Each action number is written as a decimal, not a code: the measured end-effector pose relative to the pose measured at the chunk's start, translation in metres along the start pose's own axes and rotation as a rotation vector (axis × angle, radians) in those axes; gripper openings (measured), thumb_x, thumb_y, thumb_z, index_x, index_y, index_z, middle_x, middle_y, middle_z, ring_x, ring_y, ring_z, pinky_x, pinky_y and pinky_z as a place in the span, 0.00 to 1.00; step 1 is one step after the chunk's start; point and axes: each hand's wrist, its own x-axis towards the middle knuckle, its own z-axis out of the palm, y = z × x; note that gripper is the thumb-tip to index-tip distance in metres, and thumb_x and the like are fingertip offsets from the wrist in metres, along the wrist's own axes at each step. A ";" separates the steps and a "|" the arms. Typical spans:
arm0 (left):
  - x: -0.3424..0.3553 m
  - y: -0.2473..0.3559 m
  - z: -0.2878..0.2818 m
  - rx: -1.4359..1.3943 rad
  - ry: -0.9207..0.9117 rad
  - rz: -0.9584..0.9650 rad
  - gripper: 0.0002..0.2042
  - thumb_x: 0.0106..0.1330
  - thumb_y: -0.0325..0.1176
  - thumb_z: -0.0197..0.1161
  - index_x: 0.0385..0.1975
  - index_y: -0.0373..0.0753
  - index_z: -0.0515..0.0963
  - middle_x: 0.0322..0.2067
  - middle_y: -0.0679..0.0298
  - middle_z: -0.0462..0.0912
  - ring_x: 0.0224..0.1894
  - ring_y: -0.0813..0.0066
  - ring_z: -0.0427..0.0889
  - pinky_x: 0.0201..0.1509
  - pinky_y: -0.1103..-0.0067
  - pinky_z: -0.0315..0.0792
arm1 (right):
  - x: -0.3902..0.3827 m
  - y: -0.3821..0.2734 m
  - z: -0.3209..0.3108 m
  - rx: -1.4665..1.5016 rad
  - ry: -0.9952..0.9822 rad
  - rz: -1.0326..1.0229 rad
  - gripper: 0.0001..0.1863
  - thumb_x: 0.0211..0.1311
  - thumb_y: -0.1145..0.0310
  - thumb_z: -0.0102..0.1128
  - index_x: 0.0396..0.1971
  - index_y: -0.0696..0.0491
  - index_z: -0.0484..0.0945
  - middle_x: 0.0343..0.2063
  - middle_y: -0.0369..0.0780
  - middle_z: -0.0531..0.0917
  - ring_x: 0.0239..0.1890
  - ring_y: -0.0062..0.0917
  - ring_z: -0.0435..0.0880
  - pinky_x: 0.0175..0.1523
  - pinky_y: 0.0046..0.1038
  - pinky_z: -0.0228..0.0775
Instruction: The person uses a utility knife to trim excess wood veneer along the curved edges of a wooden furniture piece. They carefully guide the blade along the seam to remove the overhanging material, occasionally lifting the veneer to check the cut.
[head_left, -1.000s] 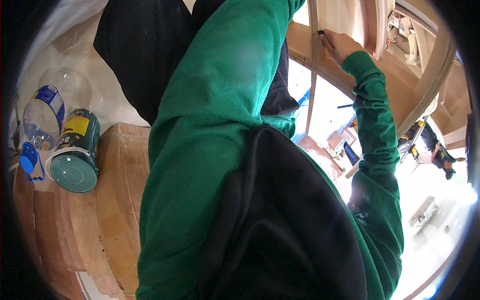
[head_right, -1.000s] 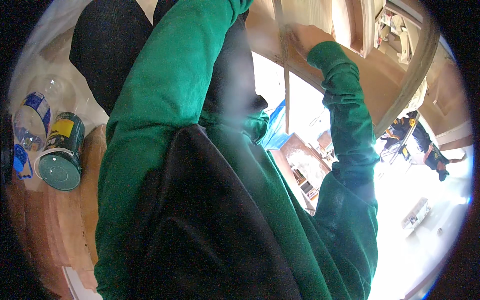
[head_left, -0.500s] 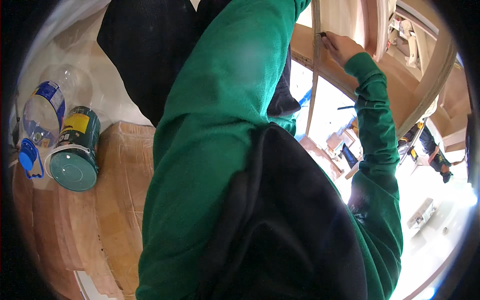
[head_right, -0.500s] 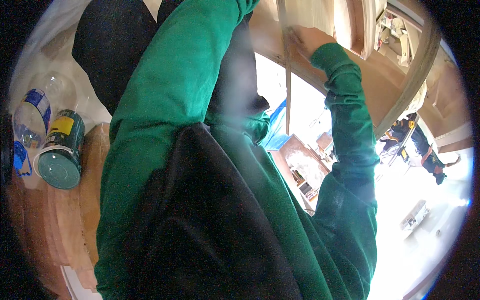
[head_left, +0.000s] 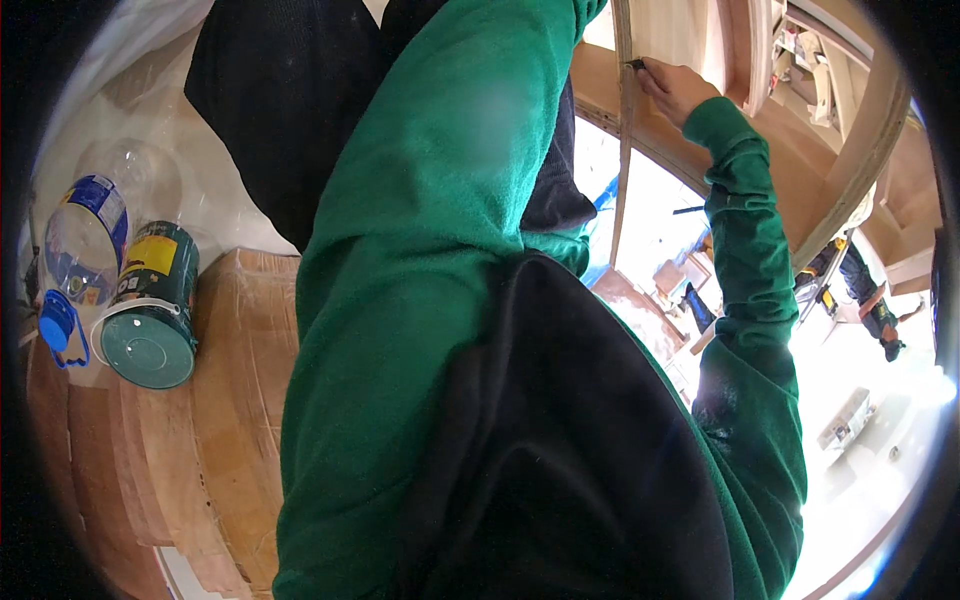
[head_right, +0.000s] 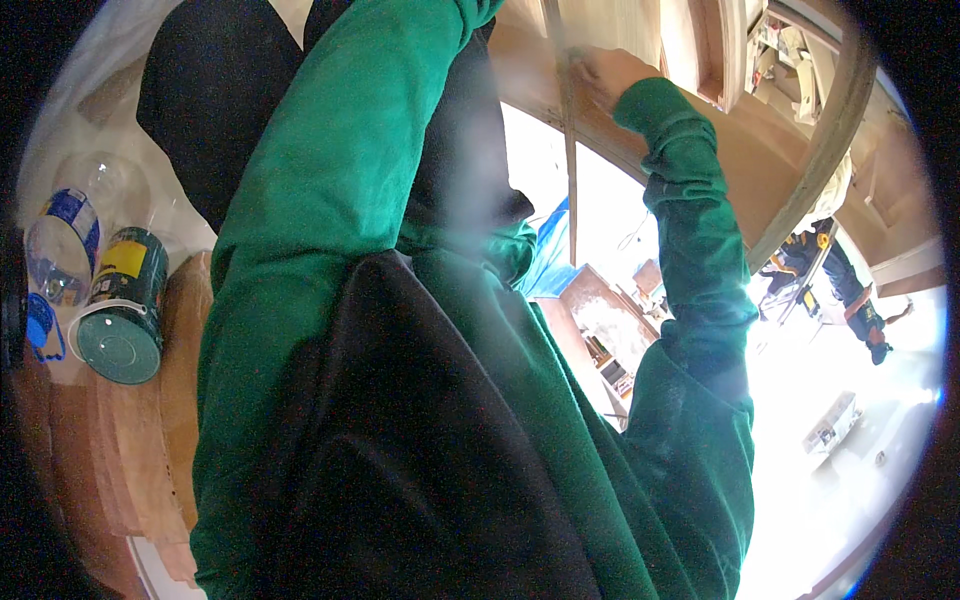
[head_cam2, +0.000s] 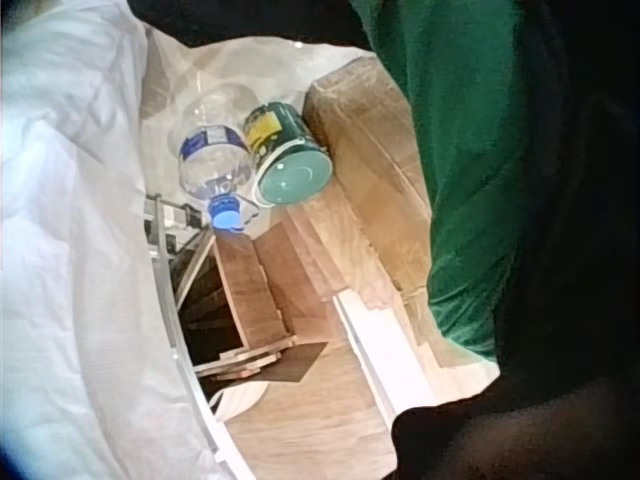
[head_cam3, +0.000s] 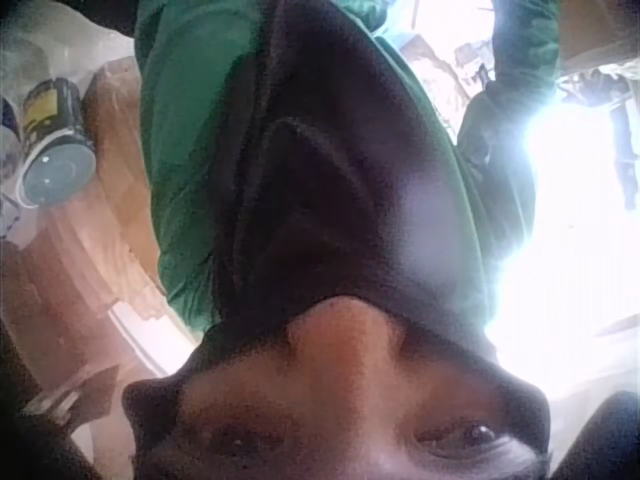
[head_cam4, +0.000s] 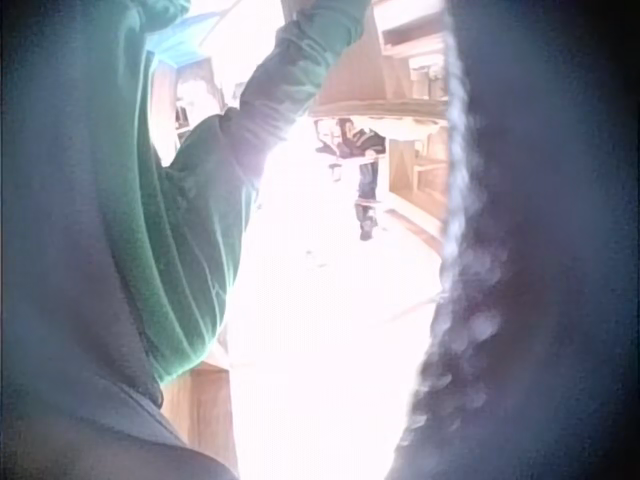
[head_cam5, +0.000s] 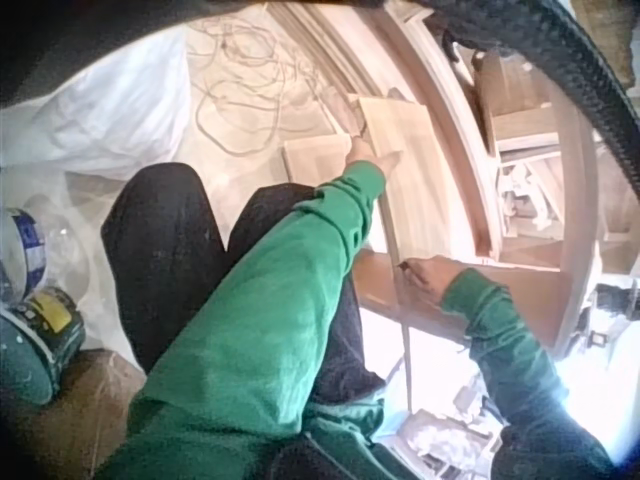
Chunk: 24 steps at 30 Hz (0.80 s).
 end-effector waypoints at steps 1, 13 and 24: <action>-0.001 -0.001 0.000 0.004 -0.011 0.000 0.41 0.47 0.41 0.73 0.56 0.24 0.60 0.46 0.43 0.76 0.50 0.55 0.77 0.54 0.73 0.71 | -0.001 -0.004 0.000 0.008 -0.005 0.009 0.17 0.70 0.58 0.38 0.39 0.57 0.71 0.28 0.53 0.78 0.35 0.51 0.76 0.40 0.45 0.67; -0.003 0.000 0.002 0.063 0.003 -0.009 0.39 0.47 0.40 0.73 0.54 0.23 0.61 0.46 0.42 0.76 0.50 0.54 0.77 0.54 0.72 0.71 | -0.005 -0.006 -0.002 -0.083 -0.037 0.079 0.18 0.69 0.57 0.37 0.41 0.56 0.70 0.28 0.53 0.79 0.35 0.49 0.78 0.40 0.46 0.68; 0.003 -0.009 0.005 0.067 0.032 -0.012 0.42 0.45 0.43 0.74 0.55 0.23 0.61 0.47 0.42 0.75 0.50 0.54 0.76 0.54 0.72 0.71 | -0.012 -0.015 -0.010 -0.139 -0.037 0.060 0.18 0.70 0.57 0.36 0.43 0.53 0.71 0.27 0.52 0.80 0.33 0.50 0.78 0.38 0.47 0.69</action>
